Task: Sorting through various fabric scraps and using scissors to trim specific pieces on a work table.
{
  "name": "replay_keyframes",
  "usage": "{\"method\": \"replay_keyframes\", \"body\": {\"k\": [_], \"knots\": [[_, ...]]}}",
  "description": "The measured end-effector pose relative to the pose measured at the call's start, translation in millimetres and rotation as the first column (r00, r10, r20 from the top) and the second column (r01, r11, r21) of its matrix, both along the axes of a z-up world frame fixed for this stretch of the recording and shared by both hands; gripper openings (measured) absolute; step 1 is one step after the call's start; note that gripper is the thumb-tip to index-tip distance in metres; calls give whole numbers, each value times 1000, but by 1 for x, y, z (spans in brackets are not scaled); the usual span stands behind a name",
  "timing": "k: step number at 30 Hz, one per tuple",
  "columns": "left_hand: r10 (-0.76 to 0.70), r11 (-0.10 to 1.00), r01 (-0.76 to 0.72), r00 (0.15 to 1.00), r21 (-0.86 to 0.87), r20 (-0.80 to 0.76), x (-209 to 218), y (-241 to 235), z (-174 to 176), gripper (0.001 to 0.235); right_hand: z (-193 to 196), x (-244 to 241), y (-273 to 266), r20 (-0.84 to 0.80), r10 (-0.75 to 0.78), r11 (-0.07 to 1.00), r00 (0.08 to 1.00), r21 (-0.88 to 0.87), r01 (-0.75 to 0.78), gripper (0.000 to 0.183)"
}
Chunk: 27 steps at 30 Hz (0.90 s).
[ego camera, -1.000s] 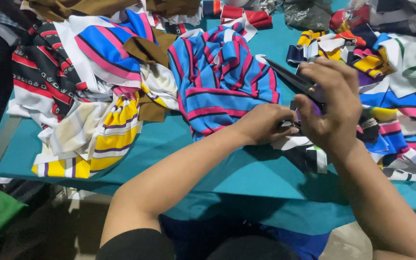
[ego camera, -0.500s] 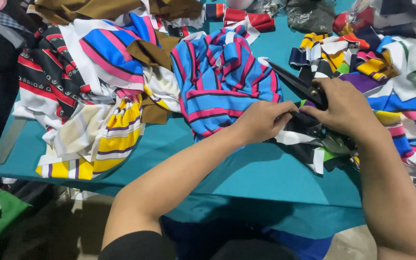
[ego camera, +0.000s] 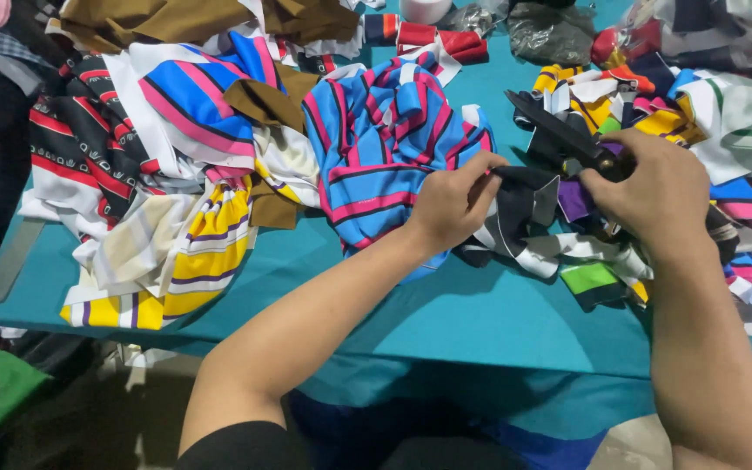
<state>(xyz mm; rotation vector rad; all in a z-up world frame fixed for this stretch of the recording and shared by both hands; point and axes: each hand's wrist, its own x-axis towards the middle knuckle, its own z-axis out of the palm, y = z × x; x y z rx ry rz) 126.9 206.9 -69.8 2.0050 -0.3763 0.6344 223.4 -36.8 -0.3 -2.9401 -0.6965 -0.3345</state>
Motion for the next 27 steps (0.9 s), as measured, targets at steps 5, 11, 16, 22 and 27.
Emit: {"method": "replay_keyframes", "body": {"k": [5, 11, 16, 22, 27], "knots": [[-29, 998, 27, 999, 52, 33, 4, 5, -1, 14, 9, -9, 13, -132, -89, 995, 987, -50, 83, 55], [-98, 973, 90, 995, 212, 27, 5, 9, 4, 20, 15, -37, 43, 285, 467, 815, 837, 228, -533, 26], [-104, 970, 86, 992, 227, 68, 5, 10, 2, 17, -9, -35, 49, 208, 545, 774, 812, 248, -583, 24], [-38, 996, 30, 996, 87, 85, 7, 10, 0, 16, 0, -31, 42, -7, 557, 803, 831, 260, -536, 54], [-69, 995, 66, 997, 75, 46, 8, 7, -2, 16, -19, -20, 31, -265, 532, 844, 804, 248, -476, 40]]}}
